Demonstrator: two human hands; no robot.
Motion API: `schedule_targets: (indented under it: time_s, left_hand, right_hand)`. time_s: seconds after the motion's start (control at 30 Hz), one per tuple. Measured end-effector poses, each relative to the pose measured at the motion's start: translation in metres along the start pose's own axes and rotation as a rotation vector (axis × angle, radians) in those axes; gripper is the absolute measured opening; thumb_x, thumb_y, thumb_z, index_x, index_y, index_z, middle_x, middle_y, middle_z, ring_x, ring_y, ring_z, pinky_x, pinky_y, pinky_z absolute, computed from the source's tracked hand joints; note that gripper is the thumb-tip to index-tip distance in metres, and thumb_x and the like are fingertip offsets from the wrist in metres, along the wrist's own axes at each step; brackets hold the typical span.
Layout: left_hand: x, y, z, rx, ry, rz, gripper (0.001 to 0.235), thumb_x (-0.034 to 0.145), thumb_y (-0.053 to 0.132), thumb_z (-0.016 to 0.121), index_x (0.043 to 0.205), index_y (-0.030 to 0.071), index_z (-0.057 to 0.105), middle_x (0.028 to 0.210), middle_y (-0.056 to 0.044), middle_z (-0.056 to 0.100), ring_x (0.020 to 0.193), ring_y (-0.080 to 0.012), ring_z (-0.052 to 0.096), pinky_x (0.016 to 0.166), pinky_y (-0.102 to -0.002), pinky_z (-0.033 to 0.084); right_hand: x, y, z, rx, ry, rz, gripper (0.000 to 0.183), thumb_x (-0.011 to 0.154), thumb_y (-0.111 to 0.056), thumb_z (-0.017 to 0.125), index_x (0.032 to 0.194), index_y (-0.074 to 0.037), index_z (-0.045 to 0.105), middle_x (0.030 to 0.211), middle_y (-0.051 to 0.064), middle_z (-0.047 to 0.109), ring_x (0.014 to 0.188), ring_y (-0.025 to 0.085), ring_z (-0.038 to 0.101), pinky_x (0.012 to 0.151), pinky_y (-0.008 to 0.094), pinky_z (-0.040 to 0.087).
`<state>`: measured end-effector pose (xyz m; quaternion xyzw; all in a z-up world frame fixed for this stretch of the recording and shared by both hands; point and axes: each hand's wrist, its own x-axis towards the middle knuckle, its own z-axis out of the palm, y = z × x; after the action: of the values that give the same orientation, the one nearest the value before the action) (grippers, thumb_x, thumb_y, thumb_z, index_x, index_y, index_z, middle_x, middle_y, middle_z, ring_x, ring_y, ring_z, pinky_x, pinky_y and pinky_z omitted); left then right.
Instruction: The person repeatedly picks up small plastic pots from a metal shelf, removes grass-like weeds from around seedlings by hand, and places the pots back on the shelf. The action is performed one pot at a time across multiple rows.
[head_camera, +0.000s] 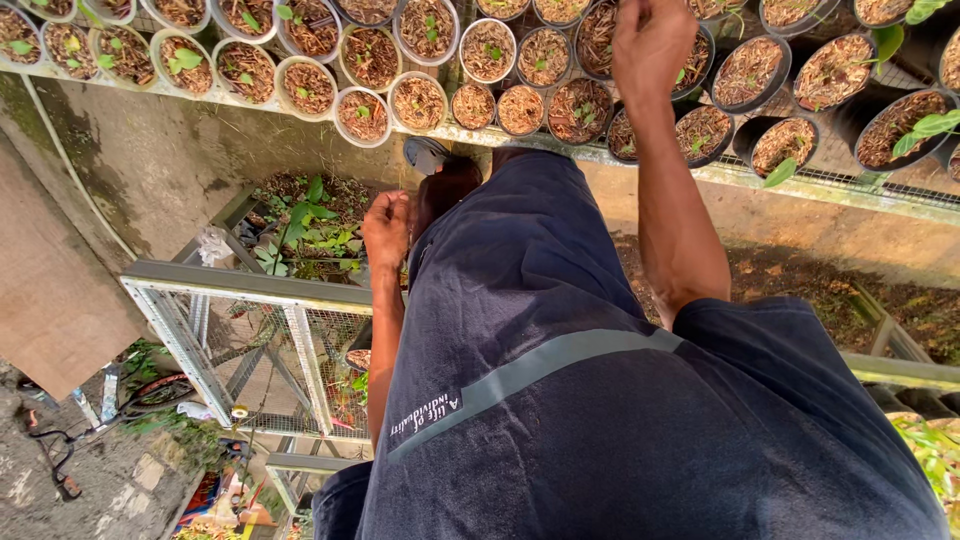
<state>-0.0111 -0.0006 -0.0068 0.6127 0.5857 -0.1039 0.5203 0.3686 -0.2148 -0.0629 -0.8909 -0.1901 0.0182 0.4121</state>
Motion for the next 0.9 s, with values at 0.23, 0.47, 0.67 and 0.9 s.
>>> schedule_targets:
  time_s: [0.23, 0.47, 0.67, 0.9]
  left_hand:
    - [0.008, -0.03, 0.012, 0.111, -0.069, 0.094, 0.012, 0.102, 0.01, 0.064, 0.106, 0.001, 0.072, 0.09, -0.006, 0.075, 0.076, -0.0087, 0.066, 0.07, -0.026, 0.054]
    - [0.011, -0.014, 0.012, 0.092, -0.178, -0.146, 0.021, 0.1, 0.006, 0.058, 0.117, 0.005, 0.071, 0.099, -0.004, 0.076, 0.068, -0.0128, 0.068, 0.063, -0.028, 0.057]
    - [0.015, -0.011, 0.009, 0.132, -0.052, -0.017, 0.025, 0.097, 0.01, 0.062, 0.118, 0.003, 0.072, 0.09, -0.003, 0.077, 0.07, -0.0071, 0.064, 0.064, -0.024, 0.053]
    - [0.005, -0.032, 0.018, 0.081, -0.019, -0.075, 0.023, 0.099, 0.017, 0.065, 0.115, 0.003, 0.072, 0.086, -0.003, 0.075, 0.07, -0.0086, 0.063, 0.065, -0.025, 0.054]
  right_hand:
    - [0.004, 0.016, -0.018, -0.008, -0.203, 0.034, 0.028, 0.108, -0.008, 0.074, 0.081, -0.004, 0.07, 0.063, 0.004, 0.063, 0.055, 0.012, 0.059, 0.053, 0.029, 0.048]
    - [-0.007, 0.002, -0.007, 0.081, -0.12, -0.06, 0.012, 0.089, 0.009, 0.069, 0.091, -0.002, 0.074, 0.08, 0.009, 0.072, 0.069, 0.014, 0.069, 0.06, 0.029, 0.055]
    - [-0.032, -0.008, -0.018, -0.129, -0.508, -0.186, 0.011, 0.087, 0.002, 0.075, 0.087, -0.008, 0.078, 0.081, 0.011, 0.069, 0.069, 0.021, 0.065, 0.06, 0.036, 0.052]
    - [-0.07, -0.026, -0.008, -0.273, -0.569, -0.276, 0.014, 0.081, -0.003, 0.079, 0.094, 0.0, 0.078, 0.088, 0.015, 0.068, 0.087, 0.029, 0.065, 0.081, 0.046, 0.051]
